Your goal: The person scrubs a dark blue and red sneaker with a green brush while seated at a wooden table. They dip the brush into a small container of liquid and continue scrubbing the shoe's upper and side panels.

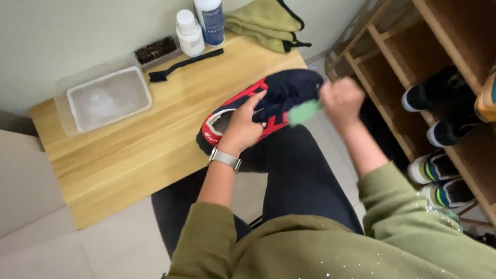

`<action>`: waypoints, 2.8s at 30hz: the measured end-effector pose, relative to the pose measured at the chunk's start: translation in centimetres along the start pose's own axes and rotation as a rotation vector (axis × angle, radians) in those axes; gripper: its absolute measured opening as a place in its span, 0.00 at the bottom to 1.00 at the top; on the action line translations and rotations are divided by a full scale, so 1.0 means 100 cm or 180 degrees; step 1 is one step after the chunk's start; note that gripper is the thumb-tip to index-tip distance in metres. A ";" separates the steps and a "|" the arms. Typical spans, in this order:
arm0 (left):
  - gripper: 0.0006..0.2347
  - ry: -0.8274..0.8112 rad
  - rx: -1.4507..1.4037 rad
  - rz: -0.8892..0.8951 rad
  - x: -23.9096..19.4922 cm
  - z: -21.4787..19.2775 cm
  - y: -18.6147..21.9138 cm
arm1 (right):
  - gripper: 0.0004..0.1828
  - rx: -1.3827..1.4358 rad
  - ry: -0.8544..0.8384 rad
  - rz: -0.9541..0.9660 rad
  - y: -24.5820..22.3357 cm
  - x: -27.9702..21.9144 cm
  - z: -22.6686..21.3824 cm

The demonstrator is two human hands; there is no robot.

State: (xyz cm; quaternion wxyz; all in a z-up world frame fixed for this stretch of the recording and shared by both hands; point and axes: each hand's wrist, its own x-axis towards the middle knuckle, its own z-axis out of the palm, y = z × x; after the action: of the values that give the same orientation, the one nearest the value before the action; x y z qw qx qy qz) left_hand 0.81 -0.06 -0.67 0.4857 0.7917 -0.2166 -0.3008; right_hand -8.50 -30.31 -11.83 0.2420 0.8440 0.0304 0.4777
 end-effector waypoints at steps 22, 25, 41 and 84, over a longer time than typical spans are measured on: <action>0.17 0.0763 -0.2166 0.0811 0.030 0.036 -0.060 | 0.28 0.0545 -0.0069 0.1854 -0.014 0.017 0.002; 0.17 0.0745 -0.1987 0.0740 0.037 0.035 -0.061 | 0.21 -0.0816 -0.0203 0.0648 -0.053 0.038 -0.014; 0.18 0.0835 -0.1792 0.0383 0.014 0.030 -0.035 | 0.21 -0.0646 -0.0398 0.0956 -0.026 -0.004 0.011; 0.38 0.0986 0.0916 0.0229 -0.055 0.038 0.038 | 0.28 0.1345 0.0216 0.1722 -0.039 0.026 -0.030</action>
State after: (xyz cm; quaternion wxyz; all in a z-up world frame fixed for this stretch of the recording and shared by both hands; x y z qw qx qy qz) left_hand -6.00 -0.61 2.86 0.4056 0.8814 -0.2082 -0.1239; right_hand -8.83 -25.00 -10.19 -0.0747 0.8366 -0.0881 0.5356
